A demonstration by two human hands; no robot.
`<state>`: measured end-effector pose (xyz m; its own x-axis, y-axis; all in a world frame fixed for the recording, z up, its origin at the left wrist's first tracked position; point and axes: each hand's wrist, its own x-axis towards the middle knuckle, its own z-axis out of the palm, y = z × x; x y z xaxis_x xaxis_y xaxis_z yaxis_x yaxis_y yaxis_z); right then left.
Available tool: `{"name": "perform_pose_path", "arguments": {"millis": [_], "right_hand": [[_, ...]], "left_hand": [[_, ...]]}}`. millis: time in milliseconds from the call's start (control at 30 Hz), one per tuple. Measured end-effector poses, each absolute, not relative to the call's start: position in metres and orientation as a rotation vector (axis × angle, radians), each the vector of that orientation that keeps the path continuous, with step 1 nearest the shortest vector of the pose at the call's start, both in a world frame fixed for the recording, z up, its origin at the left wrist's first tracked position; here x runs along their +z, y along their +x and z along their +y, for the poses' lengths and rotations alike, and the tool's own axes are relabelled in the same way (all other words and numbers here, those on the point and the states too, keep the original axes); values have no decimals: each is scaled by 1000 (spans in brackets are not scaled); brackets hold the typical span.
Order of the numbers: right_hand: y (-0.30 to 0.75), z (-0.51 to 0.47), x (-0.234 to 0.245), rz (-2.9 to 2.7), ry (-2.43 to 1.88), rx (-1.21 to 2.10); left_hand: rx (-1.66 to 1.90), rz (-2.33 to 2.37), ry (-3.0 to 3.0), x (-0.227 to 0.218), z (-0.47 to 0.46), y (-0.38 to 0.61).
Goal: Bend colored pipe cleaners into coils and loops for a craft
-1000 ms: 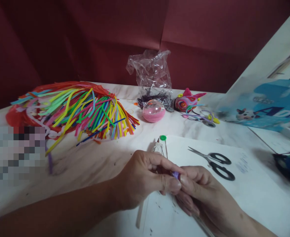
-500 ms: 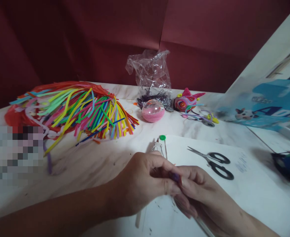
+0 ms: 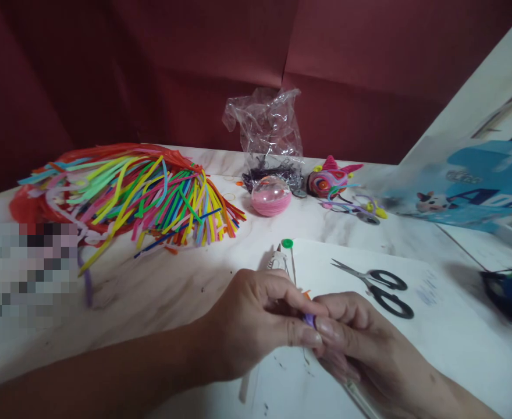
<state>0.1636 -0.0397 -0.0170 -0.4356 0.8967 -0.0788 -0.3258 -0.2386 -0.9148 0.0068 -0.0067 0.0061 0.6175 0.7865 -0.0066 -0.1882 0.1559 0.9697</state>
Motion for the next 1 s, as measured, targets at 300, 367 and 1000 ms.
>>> {"name": "perform_pose_path", "arguments": {"millis": [300, 367, 1000], "right_hand": [[157, -41, -18, -960, -821, 1713], [158, -40, -19, -1005, -851, 1721], [156, -43, -4, -1296, -1148, 1380]], "left_hand": [[730, 581, 1179, 10, -7, 7], [728, 589, 1220, 11, -6, 7], [906, 744, 2056, 7, -7, 5]]}}
